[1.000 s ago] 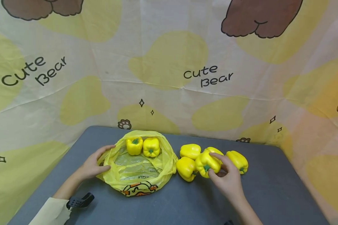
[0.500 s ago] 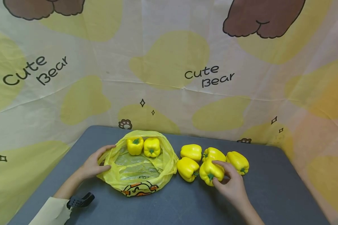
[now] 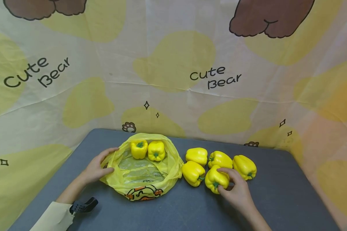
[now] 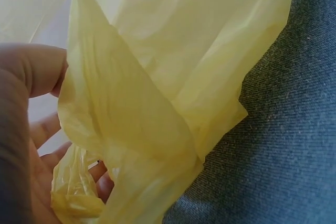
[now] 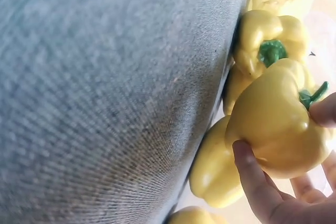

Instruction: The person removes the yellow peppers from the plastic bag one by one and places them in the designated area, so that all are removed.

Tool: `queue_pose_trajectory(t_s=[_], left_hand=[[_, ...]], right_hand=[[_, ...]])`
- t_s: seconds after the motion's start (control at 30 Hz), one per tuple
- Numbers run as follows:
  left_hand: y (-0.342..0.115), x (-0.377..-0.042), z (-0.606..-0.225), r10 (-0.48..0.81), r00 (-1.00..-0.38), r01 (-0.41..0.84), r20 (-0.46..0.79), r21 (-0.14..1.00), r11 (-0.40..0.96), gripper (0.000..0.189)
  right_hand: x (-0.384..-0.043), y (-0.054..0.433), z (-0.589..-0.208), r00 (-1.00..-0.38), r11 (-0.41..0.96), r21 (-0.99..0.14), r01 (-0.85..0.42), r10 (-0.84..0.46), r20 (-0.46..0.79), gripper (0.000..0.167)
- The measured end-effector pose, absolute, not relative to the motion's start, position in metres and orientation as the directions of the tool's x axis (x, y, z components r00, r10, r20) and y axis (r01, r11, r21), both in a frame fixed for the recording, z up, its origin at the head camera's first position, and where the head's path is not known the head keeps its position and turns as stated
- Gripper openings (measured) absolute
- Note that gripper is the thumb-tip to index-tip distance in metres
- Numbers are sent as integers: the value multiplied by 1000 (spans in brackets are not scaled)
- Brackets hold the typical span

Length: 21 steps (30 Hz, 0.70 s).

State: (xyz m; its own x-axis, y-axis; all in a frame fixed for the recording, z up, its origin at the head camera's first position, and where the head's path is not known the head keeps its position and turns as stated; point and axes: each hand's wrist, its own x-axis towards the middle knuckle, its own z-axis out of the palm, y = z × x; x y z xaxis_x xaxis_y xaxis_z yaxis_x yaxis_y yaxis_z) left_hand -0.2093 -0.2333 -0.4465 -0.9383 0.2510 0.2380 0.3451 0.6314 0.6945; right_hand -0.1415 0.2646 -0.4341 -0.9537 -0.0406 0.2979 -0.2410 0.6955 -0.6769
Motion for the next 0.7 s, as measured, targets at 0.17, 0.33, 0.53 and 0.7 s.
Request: queue_pose_trajectory(t_s=[0.17, 0.33, 0.53, 0.7], left_hand=[[-233, -210, -448, 251, -935, 353, 249, 689, 633, 69], [-234, -211, -448, 255, -934, 358, 252, 690, 629, 69], [-234, -212, -449, 255, -935, 354, 247, 689, 632, 69], [-234, -212, -450, 247, -938, 345, 242, 698, 628, 69]], right_hand=[[-143, 265, -435, -958, 706, -669, -233, -47, 284, 53], [-145, 266, -438, -958, 715, -656, -240, -67, 278, 52], [-146, 267, -441, -959, 729, -642, -239, -74, 273, 50], [-146, 266, -441, -965, 732, -643, -226, -78, 251, 48]])
